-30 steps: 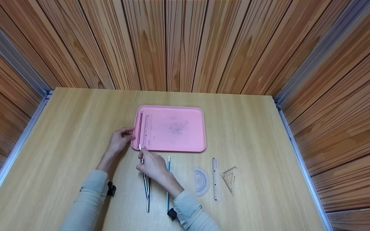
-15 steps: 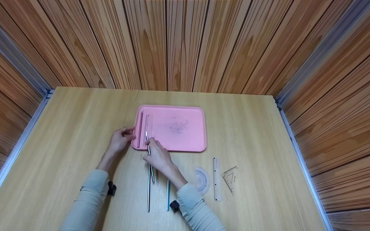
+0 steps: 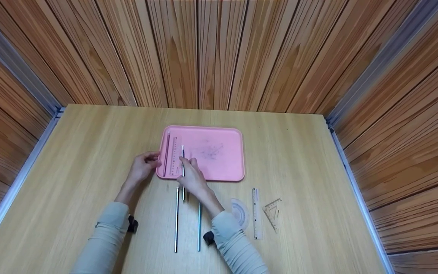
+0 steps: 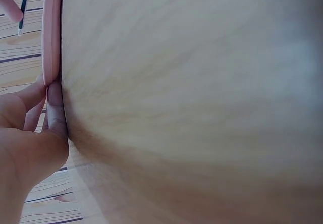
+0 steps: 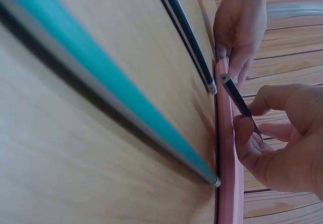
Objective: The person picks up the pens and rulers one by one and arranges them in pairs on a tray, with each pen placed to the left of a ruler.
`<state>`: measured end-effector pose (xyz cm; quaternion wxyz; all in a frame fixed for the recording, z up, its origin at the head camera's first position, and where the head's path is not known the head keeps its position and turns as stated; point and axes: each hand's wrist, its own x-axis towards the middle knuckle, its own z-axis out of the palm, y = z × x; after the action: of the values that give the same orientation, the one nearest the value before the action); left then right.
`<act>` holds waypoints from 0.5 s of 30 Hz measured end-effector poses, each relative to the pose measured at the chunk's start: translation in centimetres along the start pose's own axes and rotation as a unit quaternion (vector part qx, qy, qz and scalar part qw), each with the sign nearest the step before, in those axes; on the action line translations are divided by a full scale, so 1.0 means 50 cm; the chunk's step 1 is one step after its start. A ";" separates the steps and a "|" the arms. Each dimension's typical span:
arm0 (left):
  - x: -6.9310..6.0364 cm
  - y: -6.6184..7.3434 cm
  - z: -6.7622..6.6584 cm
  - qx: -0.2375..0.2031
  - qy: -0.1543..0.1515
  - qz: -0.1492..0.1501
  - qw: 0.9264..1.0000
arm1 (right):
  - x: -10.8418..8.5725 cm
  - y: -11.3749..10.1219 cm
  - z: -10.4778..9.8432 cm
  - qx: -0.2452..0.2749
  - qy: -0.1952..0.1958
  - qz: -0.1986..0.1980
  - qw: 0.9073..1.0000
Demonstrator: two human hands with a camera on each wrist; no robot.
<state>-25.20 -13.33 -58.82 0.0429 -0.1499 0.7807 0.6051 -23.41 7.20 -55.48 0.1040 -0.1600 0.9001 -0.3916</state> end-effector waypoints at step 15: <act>0.000 -0.002 0.004 -0.002 0.012 0.030 0.999 | 0.054 0.015 -0.015 0.008 0.035 0.018 0.999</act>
<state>-25.18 -13.17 -58.93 0.0149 -0.1336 0.7840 0.6060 -26.29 7.18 -55.68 0.0806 -0.1288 0.9029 -0.4022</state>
